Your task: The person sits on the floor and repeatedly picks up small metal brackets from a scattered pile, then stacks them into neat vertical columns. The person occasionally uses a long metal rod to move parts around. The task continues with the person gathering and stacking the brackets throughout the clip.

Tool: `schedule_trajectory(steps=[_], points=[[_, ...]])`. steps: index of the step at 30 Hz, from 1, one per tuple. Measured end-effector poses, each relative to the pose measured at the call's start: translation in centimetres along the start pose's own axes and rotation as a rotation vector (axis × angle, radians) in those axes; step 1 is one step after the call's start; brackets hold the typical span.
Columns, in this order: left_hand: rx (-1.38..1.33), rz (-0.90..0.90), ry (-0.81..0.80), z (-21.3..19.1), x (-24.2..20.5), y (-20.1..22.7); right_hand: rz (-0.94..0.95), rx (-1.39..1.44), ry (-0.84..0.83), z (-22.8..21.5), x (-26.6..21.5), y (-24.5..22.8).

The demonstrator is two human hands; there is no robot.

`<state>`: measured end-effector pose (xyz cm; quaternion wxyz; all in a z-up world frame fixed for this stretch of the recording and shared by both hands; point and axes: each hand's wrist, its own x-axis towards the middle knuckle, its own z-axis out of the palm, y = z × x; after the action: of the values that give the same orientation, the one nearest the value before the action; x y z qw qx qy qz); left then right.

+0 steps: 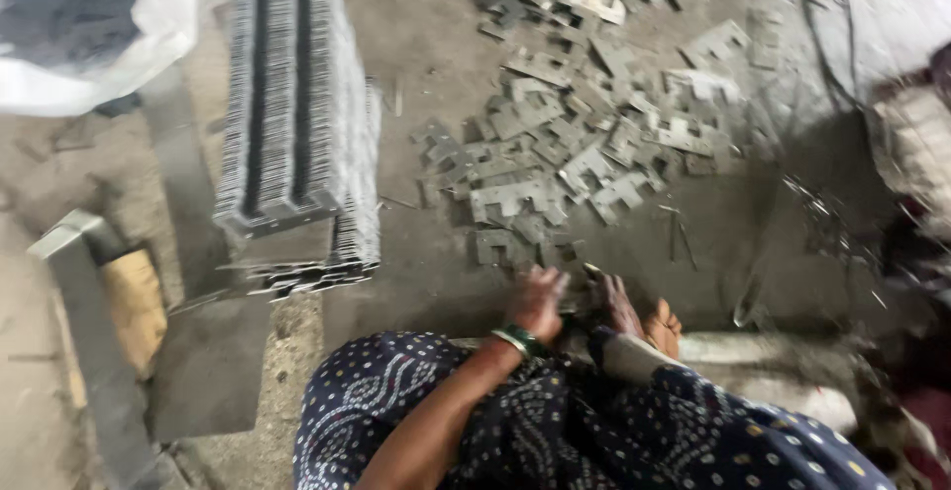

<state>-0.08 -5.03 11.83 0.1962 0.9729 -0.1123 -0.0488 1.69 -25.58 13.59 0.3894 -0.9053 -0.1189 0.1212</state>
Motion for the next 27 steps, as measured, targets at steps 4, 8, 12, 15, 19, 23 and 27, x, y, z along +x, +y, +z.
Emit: schedule_trajectory(steps=[4,8,12,15,19,23,27], points=[[0.091,-0.049,-0.078,6.7,2.3,1.3,0.017,-0.064,0.012,-1.6,-0.7,1.4],[-0.028,-0.185,0.07,9.5,2.0,-0.3,-0.01,-0.131,0.027,-0.4,0.6,3.9],[-0.088,-0.21,0.022,7.7,-0.8,-1.3,0.047,-0.243,0.023,0.1,-2.2,8.1],[-0.033,0.056,0.062,3.7,-1.1,-1.4,-0.049,-0.249,0.033,1.3,-1.6,9.5],[-0.152,-0.01,0.064,-0.3,-1.1,-1.0,-0.183,-0.182,0.15,1.6,-1.9,10.5],[-0.373,-0.389,-0.011,-3.9,-0.9,-1.4,0.214,-0.257,0.132,0.8,-1.9,8.4],[-0.81,-0.592,0.105,-9.4,-1.6,-2.6,0.027,0.269,0.033,0.5,0.1,2.5]])
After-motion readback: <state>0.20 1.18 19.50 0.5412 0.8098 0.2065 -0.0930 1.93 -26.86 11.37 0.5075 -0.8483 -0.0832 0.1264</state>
